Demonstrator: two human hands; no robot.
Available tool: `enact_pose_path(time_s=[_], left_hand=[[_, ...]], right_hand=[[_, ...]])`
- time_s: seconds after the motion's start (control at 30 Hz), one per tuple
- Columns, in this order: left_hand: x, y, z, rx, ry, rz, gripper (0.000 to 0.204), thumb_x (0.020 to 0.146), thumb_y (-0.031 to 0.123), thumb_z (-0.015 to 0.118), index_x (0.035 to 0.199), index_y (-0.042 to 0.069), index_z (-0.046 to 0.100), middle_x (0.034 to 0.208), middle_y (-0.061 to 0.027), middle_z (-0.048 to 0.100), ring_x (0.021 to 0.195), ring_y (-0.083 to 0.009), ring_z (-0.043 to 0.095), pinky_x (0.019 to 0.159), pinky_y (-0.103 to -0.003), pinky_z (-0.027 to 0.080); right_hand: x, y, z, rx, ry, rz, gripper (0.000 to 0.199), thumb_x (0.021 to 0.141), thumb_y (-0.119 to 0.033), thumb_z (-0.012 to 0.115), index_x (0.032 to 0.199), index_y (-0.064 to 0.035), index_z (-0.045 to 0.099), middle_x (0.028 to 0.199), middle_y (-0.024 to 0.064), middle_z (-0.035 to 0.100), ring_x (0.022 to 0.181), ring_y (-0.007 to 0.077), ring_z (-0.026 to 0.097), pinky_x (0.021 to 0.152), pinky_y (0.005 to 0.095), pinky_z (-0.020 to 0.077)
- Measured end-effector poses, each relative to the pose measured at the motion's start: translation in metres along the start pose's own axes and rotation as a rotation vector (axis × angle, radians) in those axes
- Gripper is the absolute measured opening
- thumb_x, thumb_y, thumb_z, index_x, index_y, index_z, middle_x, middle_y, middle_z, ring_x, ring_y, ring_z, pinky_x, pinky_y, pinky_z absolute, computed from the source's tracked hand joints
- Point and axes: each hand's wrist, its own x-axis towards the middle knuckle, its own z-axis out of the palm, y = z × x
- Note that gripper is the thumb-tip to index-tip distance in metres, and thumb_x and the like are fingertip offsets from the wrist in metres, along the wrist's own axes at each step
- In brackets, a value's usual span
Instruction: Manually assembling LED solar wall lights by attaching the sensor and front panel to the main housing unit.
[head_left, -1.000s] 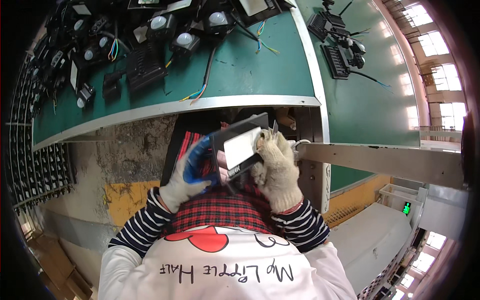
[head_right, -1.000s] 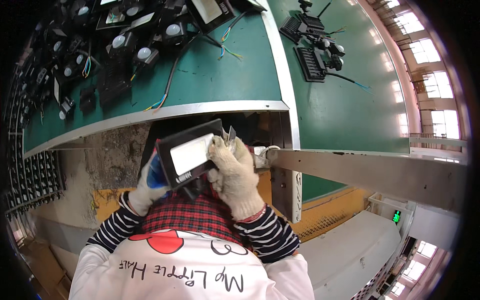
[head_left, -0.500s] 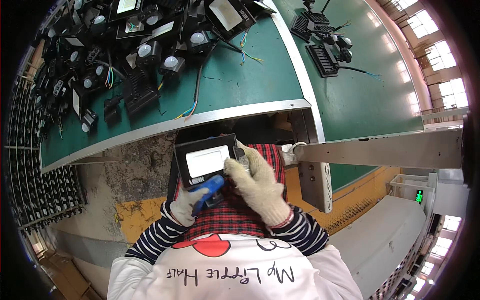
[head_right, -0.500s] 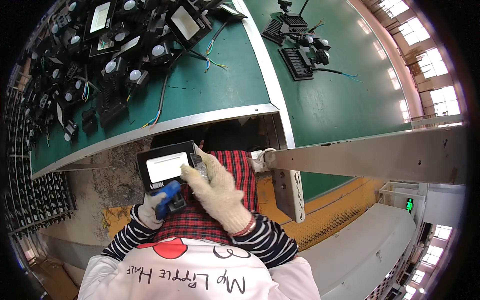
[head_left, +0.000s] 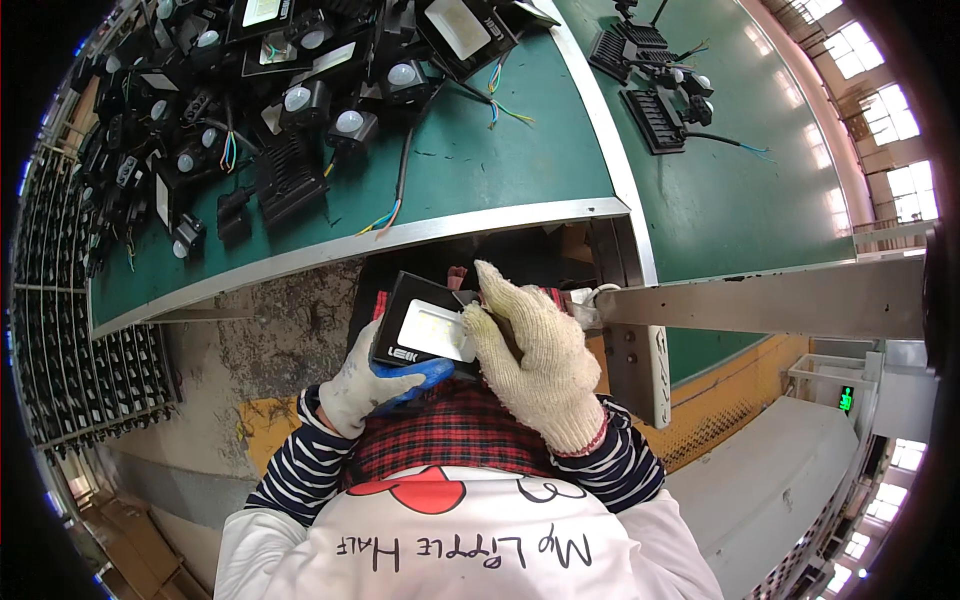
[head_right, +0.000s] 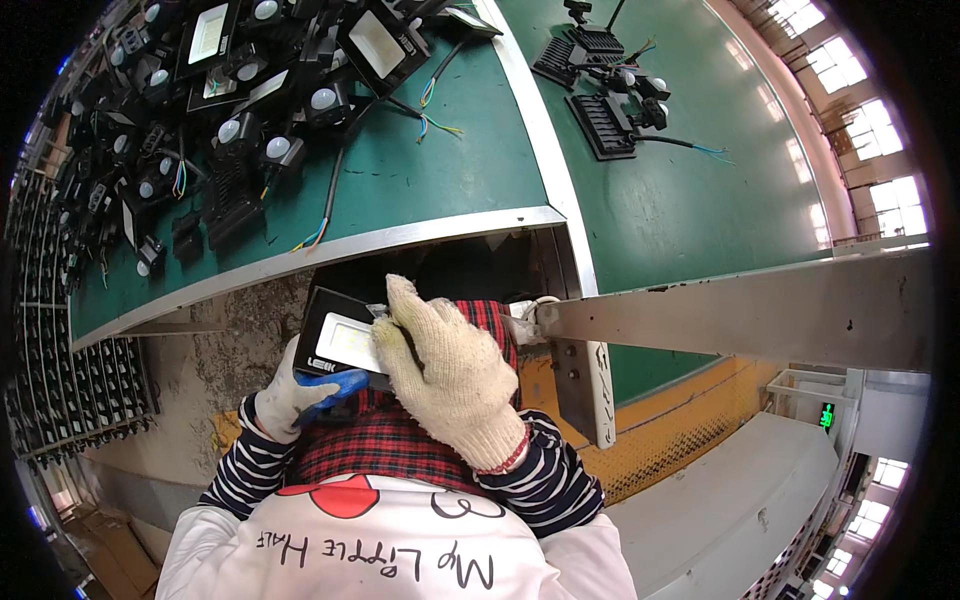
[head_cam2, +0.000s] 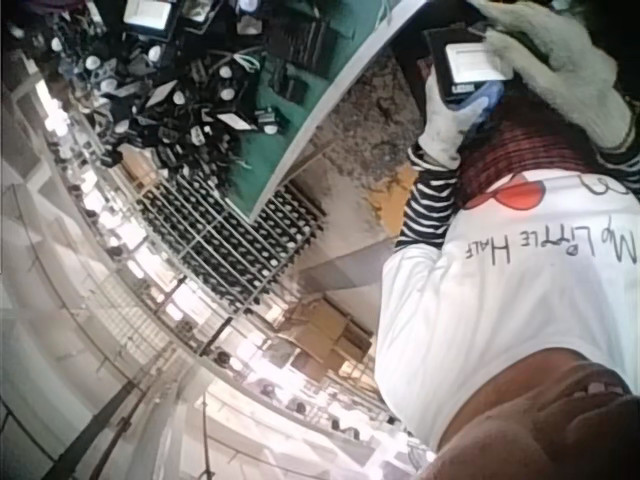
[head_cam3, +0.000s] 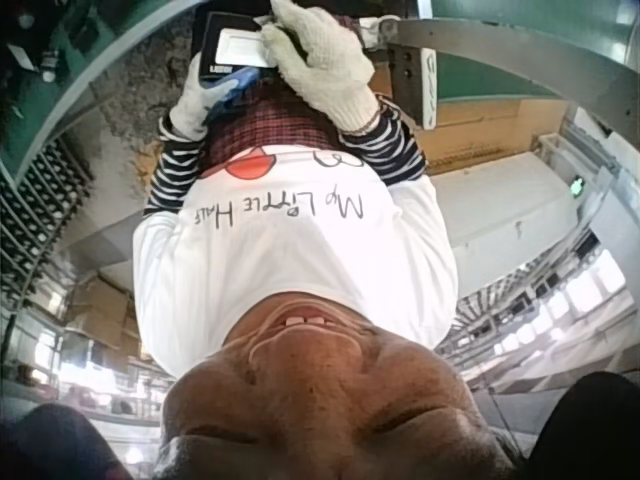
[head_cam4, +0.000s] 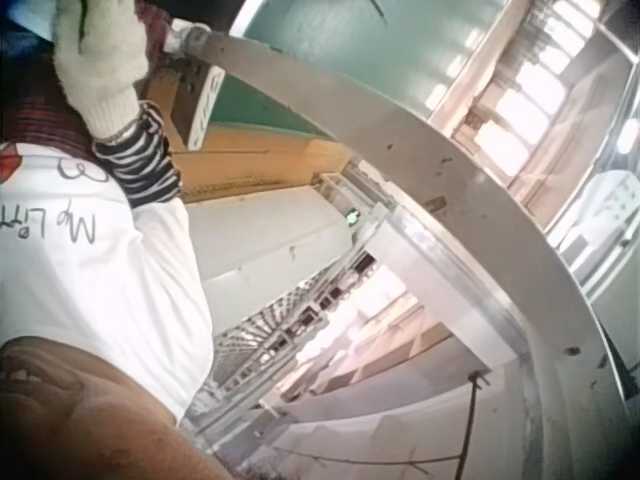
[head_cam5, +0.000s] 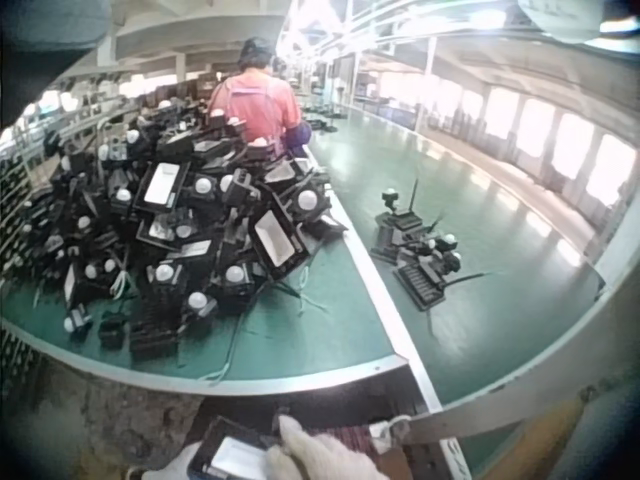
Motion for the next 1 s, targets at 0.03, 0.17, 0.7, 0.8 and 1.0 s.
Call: enact_pose_path(time_s=[0.03, 0.17, 0.7, 0.8, 1.0], left_hand=[[0.001, 0.004, 0.001, 0.001, -0.001, 0.001, 0.069, 0.075, 0.015, 0.083, 0.133, 0.001, 0.050, 0.118, -0.0090, 0.065, 0.107, -0.0165, 0.063, 0.094, -0.031, 0.050], [0.003, 0.006, 0.005, 0.002, -0.044, -0.027, 0.065, 0.075, 0.016, 0.082, 0.131, 0.003, 0.053, 0.112, -0.0070, 0.066, 0.100, -0.0133, 0.064, 0.090, -0.029, 0.051], [0.018, 0.042, -0.029, 0.436, -0.553, -0.192, 0.055, 0.076, 0.027, 0.080, 0.120, 0.002, 0.058, 0.105, -0.0107, 0.070, 0.095, -0.0169, 0.066, 0.087, -0.031, 0.051], [0.021, 0.045, -0.032, 0.460, -0.604, -0.255, 0.054, 0.076, 0.029, 0.080, 0.118, 0.002, 0.059, 0.104, -0.0104, 0.070, 0.093, -0.0165, 0.067, 0.084, -0.031, 0.052], [0.022, 0.041, -0.040, 0.479, -0.657, -0.175, 0.052, 0.077, 0.030, 0.080, 0.117, 0.003, 0.061, 0.097, -0.0089, 0.070, 0.083, -0.0148, 0.067, 0.071, -0.030, 0.055]], right_hand=[[0.000, -0.001, 0.000, 0.000, 0.002, -0.001, 0.039, 0.092, -0.022, 0.063, 0.126, -0.0041, 0.059, 0.086, 0.0169, 0.065, 0.073, 0.0329, 0.067, 0.062, 0.0393, 0.0529], [0.004, -0.012, 0.001, -0.014, 0.016, -0.009, 0.037, 0.091, -0.021, 0.064, 0.123, -0.0032, 0.061, 0.085, 0.0173, 0.064, 0.072, 0.0333, 0.067, 0.061, 0.0389, 0.0532], [0.032, 0.004, -0.047, -0.309, -0.417, -0.322, 0.034, 0.088, -0.029, 0.069, 0.117, -0.0124, 0.065, 0.079, 0.0082, 0.065, 0.067, 0.0286, 0.066, 0.057, 0.0367, 0.0531], [0.034, 0.001, -0.049, -0.423, -0.496, -0.361, 0.034, 0.089, -0.030, 0.067, 0.118, -0.0133, 0.064, 0.078, 0.0083, 0.065, 0.066, 0.0288, 0.066, 0.055, 0.0378, 0.0526], [0.035, 0.002, -0.043, -0.391, -0.490, -0.377, 0.034, 0.089, -0.032, 0.066, 0.119, -0.0154, 0.063, 0.077, 0.0075, 0.064, 0.063, 0.0289, 0.065, 0.052, 0.0392, 0.0518]])
